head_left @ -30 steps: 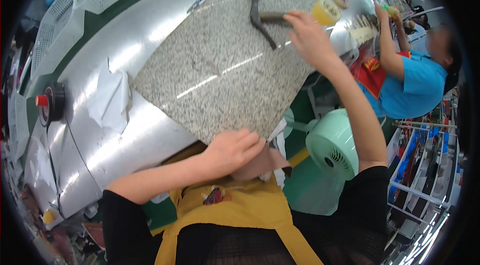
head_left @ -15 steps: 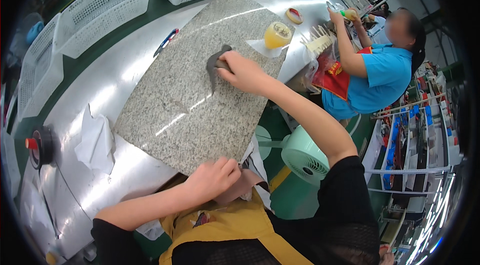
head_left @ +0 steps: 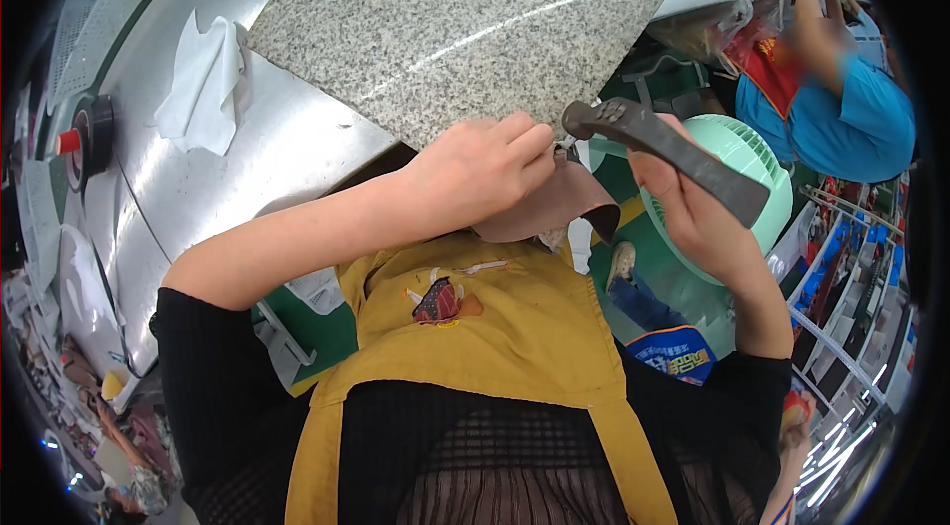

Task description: The person assembles sandals by applying glue to the sole and upper, then using a hammer to secure the components together. They repeat this process for multiple sandals, placing finished units into a white basket.

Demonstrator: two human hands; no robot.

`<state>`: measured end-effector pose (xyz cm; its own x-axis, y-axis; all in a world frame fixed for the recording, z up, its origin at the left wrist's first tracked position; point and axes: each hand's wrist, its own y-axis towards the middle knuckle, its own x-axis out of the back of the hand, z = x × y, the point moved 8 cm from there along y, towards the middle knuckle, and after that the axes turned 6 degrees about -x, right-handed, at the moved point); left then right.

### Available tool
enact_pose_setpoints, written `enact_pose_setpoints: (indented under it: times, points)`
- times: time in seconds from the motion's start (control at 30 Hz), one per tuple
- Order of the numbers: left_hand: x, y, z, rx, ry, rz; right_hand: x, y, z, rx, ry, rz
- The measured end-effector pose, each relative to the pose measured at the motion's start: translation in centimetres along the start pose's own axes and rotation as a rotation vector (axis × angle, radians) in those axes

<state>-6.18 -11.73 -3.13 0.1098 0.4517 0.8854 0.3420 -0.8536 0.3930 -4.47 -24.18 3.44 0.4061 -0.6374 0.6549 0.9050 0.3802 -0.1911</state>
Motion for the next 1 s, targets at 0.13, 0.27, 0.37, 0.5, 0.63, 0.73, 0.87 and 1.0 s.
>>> enact_pose_setpoints:
  times: [0.13, 0.27, 0.37, 0.5, 0.63, 0.73, 0.87, 1.0]
  points:
    - [-0.1, 0.0, -0.1, -0.012, 0.016, -0.037, -1.6, -0.1, -1.1, -0.048, -0.043, 0.076]
    - [0.0, -0.2, -0.1, -0.009, 0.029, -0.050, -0.8, -0.1, 0.0, 0.096, -0.097, 0.013]
    - [0.0, -0.4, -0.1, -0.014, 0.024, -0.084, -1.2, -0.3, -0.3, 0.036, 0.041, -0.001]
    - [0.4, -0.3, -0.1, -0.033, 0.081, -0.094, -1.8, -0.1, -0.7, 0.001, -0.016, 0.093]
    - [1.1, 0.1, 0.0, -0.026, 0.148, -0.055, -0.8, 0.0, -0.8, 0.089, 0.039, -0.078]
    - [0.9, 0.4, 0.4, -0.027, 0.131, -0.028, -3.3, 0.0, -1.3, 0.137, -0.200, 0.017]
    - [1.3, 0.1, 1.6, 0.213, -0.108, -0.016, -4.2, -0.1, -1.4, 0.079, -0.216, 0.030]
    - [1.1, 0.4, 1.8, 0.238, -0.175, -0.017, -3.7, -0.5, -2.4, 0.017, -0.175, 0.047]
